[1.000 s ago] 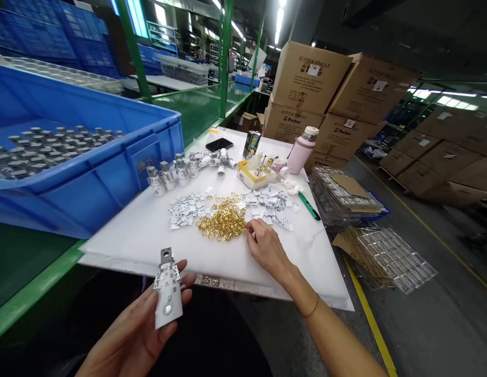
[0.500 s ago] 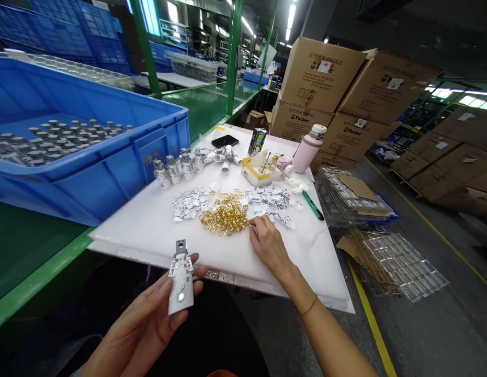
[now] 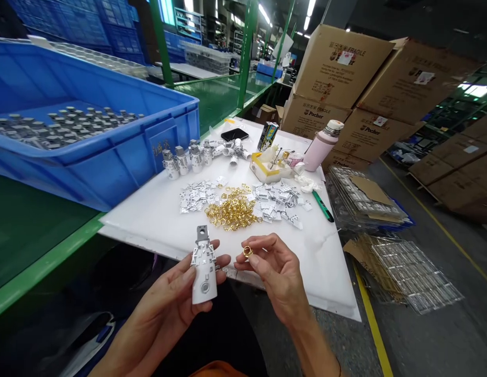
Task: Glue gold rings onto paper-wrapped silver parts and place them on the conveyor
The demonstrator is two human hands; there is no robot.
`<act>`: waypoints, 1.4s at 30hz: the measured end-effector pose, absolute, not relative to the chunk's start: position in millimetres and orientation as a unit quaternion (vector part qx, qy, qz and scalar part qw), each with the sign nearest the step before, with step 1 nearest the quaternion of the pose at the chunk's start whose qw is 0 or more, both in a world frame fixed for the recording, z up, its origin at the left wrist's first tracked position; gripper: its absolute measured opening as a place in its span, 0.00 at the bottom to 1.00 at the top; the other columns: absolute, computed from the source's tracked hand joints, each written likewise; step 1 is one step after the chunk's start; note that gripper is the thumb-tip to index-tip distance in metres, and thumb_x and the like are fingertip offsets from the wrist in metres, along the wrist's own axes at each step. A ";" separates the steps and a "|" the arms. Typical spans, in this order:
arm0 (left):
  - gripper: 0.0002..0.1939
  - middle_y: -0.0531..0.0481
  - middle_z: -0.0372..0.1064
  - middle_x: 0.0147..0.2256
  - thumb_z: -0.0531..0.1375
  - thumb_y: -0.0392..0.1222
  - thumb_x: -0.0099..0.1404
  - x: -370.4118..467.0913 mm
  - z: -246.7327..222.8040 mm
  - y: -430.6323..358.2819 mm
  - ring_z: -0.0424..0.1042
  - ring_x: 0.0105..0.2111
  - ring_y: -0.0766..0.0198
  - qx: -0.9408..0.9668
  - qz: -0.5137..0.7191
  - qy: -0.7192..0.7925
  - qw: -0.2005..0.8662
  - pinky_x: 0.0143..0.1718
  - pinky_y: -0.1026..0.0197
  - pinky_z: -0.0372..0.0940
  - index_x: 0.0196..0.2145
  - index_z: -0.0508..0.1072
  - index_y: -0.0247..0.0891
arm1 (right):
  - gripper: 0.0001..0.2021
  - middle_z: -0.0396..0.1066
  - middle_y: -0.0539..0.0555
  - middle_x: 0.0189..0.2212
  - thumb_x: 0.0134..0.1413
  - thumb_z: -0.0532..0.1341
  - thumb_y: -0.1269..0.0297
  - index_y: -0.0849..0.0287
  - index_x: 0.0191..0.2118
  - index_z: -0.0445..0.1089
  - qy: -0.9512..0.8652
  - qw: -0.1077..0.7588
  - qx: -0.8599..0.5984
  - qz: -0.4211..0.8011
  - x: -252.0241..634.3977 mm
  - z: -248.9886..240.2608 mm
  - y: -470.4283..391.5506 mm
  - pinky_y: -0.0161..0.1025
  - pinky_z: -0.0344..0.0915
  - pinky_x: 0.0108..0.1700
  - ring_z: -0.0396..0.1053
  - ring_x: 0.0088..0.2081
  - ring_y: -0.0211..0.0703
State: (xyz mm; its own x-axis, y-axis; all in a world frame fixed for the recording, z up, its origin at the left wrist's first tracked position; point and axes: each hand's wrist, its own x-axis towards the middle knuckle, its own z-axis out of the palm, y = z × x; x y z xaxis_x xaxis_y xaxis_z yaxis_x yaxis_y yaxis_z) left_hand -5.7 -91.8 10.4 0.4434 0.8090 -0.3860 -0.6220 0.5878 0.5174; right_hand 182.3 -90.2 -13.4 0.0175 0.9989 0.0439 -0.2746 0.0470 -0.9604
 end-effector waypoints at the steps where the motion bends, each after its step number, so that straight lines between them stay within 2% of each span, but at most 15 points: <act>1: 0.17 0.40 0.75 0.49 0.58 0.32 0.66 -4.8 10.2 -91.6 0.77 0.40 0.62 0.152 0.428 0.306 0.837 0.31 0.67 0.73 0.52 0.71 0.35 | 0.03 0.70 0.50 0.42 0.56 0.65 0.67 0.54 0.37 0.73 -0.431 0.577 -0.420 0.552 180.9 -14.4 -92.1 0.37 0.75 0.44 0.75 0.36 0.36; 8: 0.18 0.40 0.76 0.47 0.59 0.33 0.65 0.5 4.8 -91.2 0.77 0.41 0.59 0.156 0.434 0.325 0.826 0.31 0.67 0.73 0.53 0.71 0.35 | 0.05 0.76 0.53 0.40 0.56 0.64 0.66 0.55 0.39 0.73 -0.433 0.535 -0.448 0.570 172.8 -15.7 -97.6 0.41 0.75 0.46 0.76 0.43 0.44; 17: 0.16 0.41 0.75 0.47 0.58 0.35 0.66 0.7 -1.0 -90.7 0.76 0.40 0.61 0.170 0.422 0.316 0.833 0.32 0.66 0.73 0.51 0.72 0.36 | 0.08 0.76 0.52 0.41 0.58 0.63 0.66 0.54 0.45 0.73 -0.512 0.503 -0.490 0.495 168.5 -13.4 -102.4 0.37 0.75 0.46 0.75 0.44 0.43; 23: 0.14 0.41 0.74 0.48 0.58 0.34 0.66 0.2 -1.4 -92.3 0.76 0.40 0.61 0.159 0.423 0.310 0.837 0.32 0.67 0.72 0.49 0.73 0.36 | 0.10 0.76 0.53 0.40 0.57 0.64 0.65 0.54 0.45 0.73 -0.524 0.516 -0.516 0.439 169.3 -23.2 -106.3 0.43 0.77 0.42 0.77 0.36 0.43; 28: 0.14 0.40 0.75 0.47 0.58 0.34 0.65 0.7 -2.3 -93.0 0.76 0.40 0.60 0.151 0.422 0.305 0.840 0.32 0.66 0.73 0.49 0.72 0.35 | 0.09 0.75 0.54 0.40 0.56 0.64 0.65 0.55 0.43 0.74 -0.527 0.526 -0.505 0.436 167.7 -18.1 -105.9 0.43 0.76 0.44 0.75 0.41 0.46; 31: 0.15 0.40 0.75 0.47 0.59 0.34 0.65 2.0 -1.3 -94.8 0.76 0.41 0.61 0.153 0.431 0.320 0.830 0.34 0.66 0.73 0.50 0.71 0.35 | 0.09 0.75 0.54 0.40 0.56 0.64 0.64 0.55 0.43 0.74 -0.513 0.520 -0.514 0.451 167.2 -12.6 -109.4 0.44 0.76 0.43 0.76 0.39 0.46; 37: 0.18 0.45 0.72 0.52 0.60 0.36 0.65 6.1 -2.2 -102.1 0.72 0.50 0.57 0.210 0.502 0.360 0.758 0.47 0.61 0.70 0.52 0.68 0.42 | 0.09 0.72 0.52 0.37 0.57 0.62 0.70 0.52 0.43 0.73 -0.640 0.475 -0.532 0.285 160.6 -2.8 -124.6 0.36 0.73 0.36 0.73 0.36 0.41; 42: 0.19 0.46 0.73 0.48 0.62 0.35 0.63 10.2 -4.6 -104.2 0.72 0.50 0.55 0.250 0.518 0.381 0.724 0.47 0.59 0.70 0.51 0.68 0.43 | 0.09 0.72 0.53 0.35 0.58 0.61 0.72 0.53 0.43 0.73 -0.681 0.456 -0.529 0.220 151.3 1.0 -126.7 0.35 0.71 0.34 0.71 0.35 0.40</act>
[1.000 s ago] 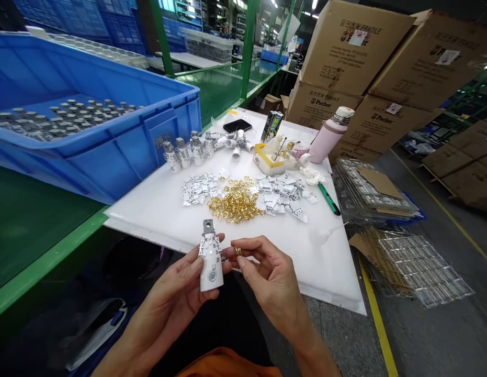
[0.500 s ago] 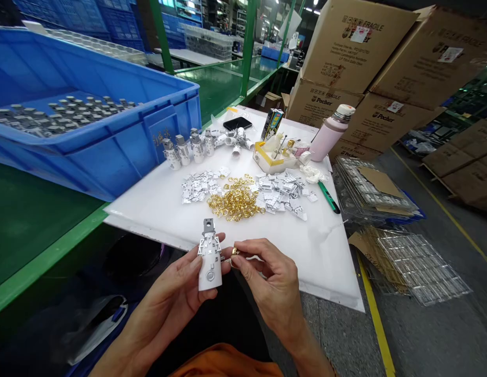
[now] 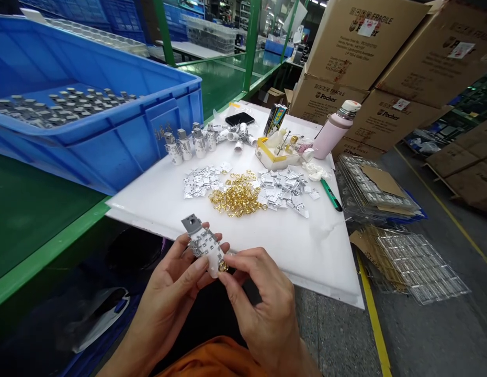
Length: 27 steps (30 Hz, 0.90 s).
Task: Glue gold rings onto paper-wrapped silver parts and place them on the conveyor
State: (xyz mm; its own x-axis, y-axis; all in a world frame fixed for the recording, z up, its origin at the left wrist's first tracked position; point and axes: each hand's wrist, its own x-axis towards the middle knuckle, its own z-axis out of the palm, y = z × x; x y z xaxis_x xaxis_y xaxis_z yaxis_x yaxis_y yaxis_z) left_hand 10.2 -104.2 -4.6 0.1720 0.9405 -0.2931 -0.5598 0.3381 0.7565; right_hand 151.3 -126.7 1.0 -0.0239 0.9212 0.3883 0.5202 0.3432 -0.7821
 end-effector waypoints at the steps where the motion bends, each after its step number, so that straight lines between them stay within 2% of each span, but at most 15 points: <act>1: 0.20 0.46 0.73 0.47 0.63 0.35 0.62 10.5 -4.8 -104.4 0.72 0.49 0.56 0.255 0.519 0.383 0.720 0.47 0.59 0.70 0.51 0.68 0.43 | 0.09 0.72 0.53 0.35 0.58 0.60 0.72 0.53 0.43 0.73 -0.681 0.456 -0.530 0.216 150.4 0.7 -126.3 0.35 0.71 0.34 0.71 0.35 0.40; 15: 0.19 0.49 0.73 0.46 0.64 0.37 0.61 12.1 -19.7 -106.9 0.73 0.44 0.63 0.311 0.565 0.377 0.665 0.43 0.63 0.71 0.50 0.68 0.44 | 0.09 0.71 0.53 0.35 0.57 0.61 0.76 0.58 0.42 0.73 -0.676 0.482 -0.502 0.243 151.0 -9.6 -122.1 0.34 0.70 0.38 0.71 0.38 0.39; 27: 0.18 0.50 0.72 0.46 0.63 0.38 0.63 13.5 -24.8 -104.4 0.72 0.46 0.64 0.307 0.579 0.386 0.649 0.45 0.64 0.70 0.50 0.67 0.45 | 0.08 0.70 0.52 0.34 0.58 0.61 0.74 0.57 0.41 0.72 -0.664 0.488 -0.496 0.274 146.6 -17.5 -113.5 0.34 0.69 0.36 0.70 0.36 0.38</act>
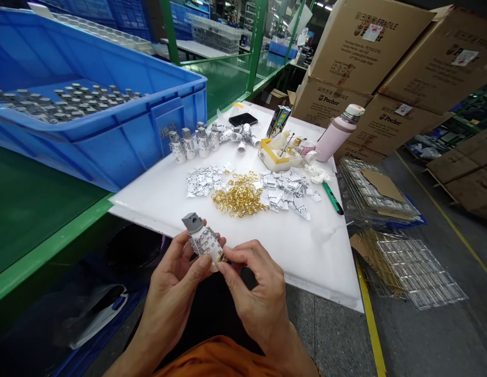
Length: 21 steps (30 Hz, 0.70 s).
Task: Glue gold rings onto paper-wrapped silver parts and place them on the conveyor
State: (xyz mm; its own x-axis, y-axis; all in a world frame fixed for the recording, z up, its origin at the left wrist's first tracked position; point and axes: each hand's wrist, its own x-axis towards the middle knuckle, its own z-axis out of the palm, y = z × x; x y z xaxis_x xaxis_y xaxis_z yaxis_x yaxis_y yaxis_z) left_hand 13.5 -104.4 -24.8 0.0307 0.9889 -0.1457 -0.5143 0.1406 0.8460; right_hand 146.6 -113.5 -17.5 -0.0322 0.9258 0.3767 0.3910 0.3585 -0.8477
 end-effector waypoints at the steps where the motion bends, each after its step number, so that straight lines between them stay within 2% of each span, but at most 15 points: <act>1: 0.18 0.50 0.72 0.46 0.63 0.38 0.63 13.7 -25.2 -104.4 0.72 0.46 0.64 0.305 0.579 0.389 0.648 0.45 0.64 0.70 0.51 0.67 0.45 | 0.07 0.70 0.52 0.34 0.58 0.61 0.74 0.57 0.41 0.72 -0.664 0.487 -0.496 0.275 146.2 -17.6 -113.2 0.34 0.69 0.36 0.70 0.36 0.38; 11: 0.18 0.55 0.72 0.49 0.61 0.37 0.64 12.2 -26.6 -103.2 0.69 0.53 0.57 0.286 0.583 0.378 0.660 0.48 0.61 0.70 0.50 0.69 0.50 | 0.07 0.69 0.51 0.34 0.58 0.60 0.73 0.58 0.41 0.71 -0.667 0.479 -0.509 0.259 139.0 -15.8 -110.0 0.33 0.68 0.35 0.69 0.35 0.37; 17: 0.17 0.55 0.70 0.53 0.62 0.38 0.64 10.2 -29.9 -102.7 0.72 0.51 0.57 0.252 0.585 0.382 0.670 0.49 0.56 0.71 0.50 0.70 0.51 | 0.06 0.68 0.51 0.32 0.58 0.59 0.74 0.59 0.40 0.71 -0.679 0.475 -0.512 0.226 134.6 -15.2 -107.5 0.33 0.66 0.32 0.68 0.32 0.37; 21: 0.17 0.52 0.70 0.53 0.62 0.38 0.63 12.3 -31.6 -101.0 0.72 0.49 0.57 0.228 0.594 0.374 0.674 0.47 0.58 0.71 0.50 0.70 0.48 | 0.07 0.67 0.52 0.33 0.59 0.58 0.74 0.59 0.41 0.70 -0.690 0.469 -0.506 0.219 132.2 -16.3 -105.8 0.34 0.66 0.34 0.67 0.33 0.38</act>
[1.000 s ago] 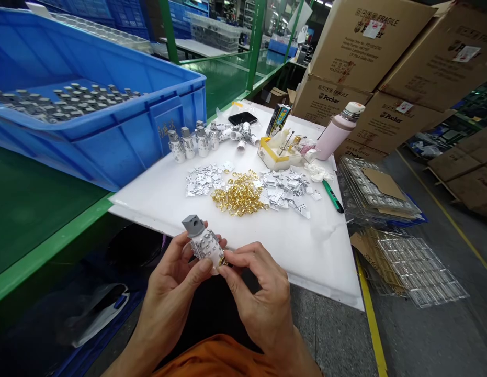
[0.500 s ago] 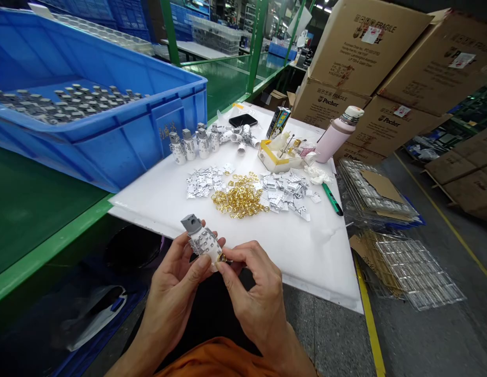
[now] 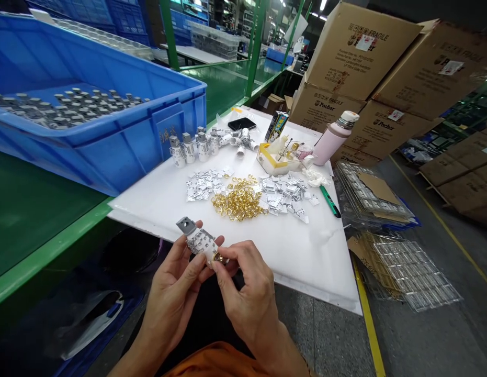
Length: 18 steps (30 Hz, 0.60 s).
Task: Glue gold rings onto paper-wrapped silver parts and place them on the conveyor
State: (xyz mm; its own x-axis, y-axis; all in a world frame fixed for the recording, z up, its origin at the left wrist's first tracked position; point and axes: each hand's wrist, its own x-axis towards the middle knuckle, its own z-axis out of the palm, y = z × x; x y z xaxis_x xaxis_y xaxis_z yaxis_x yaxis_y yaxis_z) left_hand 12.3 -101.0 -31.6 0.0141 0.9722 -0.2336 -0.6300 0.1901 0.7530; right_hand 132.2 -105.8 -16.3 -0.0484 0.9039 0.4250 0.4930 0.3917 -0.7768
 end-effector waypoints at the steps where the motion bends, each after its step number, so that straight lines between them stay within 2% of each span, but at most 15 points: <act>1: 0.18 0.51 0.70 0.53 0.62 0.38 0.63 12.9 -32.1 -100.6 0.72 0.50 0.57 0.225 0.595 0.371 0.676 0.47 0.59 0.72 0.51 0.69 0.47 | 0.07 0.67 0.52 0.33 0.59 0.58 0.74 0.59 0.41 0.69 -0.691 0.468 -0.505 0.219 131.3 -17.0 -106.0 0.34 0.66 0.34 0.67 0.33 0.37; 5: 0.22 0.47 0.70 0.53 0.61 0.38 0.64 13.4 -33.1 -100.2 0.69 0.53 0.55 0.213 0.601 0.369 0.676 0.45 0.61 0.72 0.55 0.66 0.46 | 0.08 0.67 0.53 0.36 0.60 0.58 0.73 0.58 0.44 0.68 -0.694 0.461 -0.504 0.228 128.1 -18.9 -110.1 0.34 0.67 0.35 0.67 0.34 0.37; 8: 0.23 0.47 0.70 0.53 0.61 0.39 0.64 10.8 -30.4 -99.6 0.69 0.53 0.55 0.199 0.600 0.371 0.680 0.45 0.60 0.72 0.56 0.65 0.45 | 0.10 0.68 0.53 0.37 0.60 0.59 0.68 0.57 0.48 0.67 -0.691 0.456 -0.510 0.232 135.1 -14.7 -105.6 0.36 0.68 0.36 0.67 0.34 0.38; 10: 0.22 0.46 0.70 0.52 0.61 0.40 0.64 7.7 -27.0 -97.9 0.70 0.53 0.53 0.184 0.585 0.375 0.695 0.44 0.58 0.73 0.55 0.65 0.44 | 0.10 0.69 0.52 0.35 0.60 0.60 0.63 0.57 0.46 0.69 -0.671 0.460 -0.544 0.206 148.9 -8.8 -87.2 0.37 0.68 0.36 0.68 0.33 0.38; 14: 0.24 0.41 0.72 0.51 0.63 0.39 0.62 1.0 -19.2 -91.5 0.71 0.52 0.49 0.142 0.546 0.392 0.727 0.40 0.58 0.75 0.55 0.66 0.39 | 0.11 0.70 0.51 0.29 0.60 0.58 0.59 0.60 0.42 0.71 -0.579 0.507 -0.631 0.096 193.3 5.2 -2.0 0.39 0.67 0.33 0.67 0.28 0.39; 18: 0.24 0.39 0.72 0.51 0.63 0.38 0.60 -3.7 -13.5 -86.7 0.74 0.49 0.49 0.139 0.539 0.387 0.736 0.35 0.61 0.76 0.54 0.67 0.38 | 0.12 0.71 0.53 0.36 0.62 0.58 0.61 0.63 0.46 0.68 -0.492 0.528 -0.692 0.023 231.9 12.3 102.2 0.41 0.69 0.38 0.70 0.34 0.40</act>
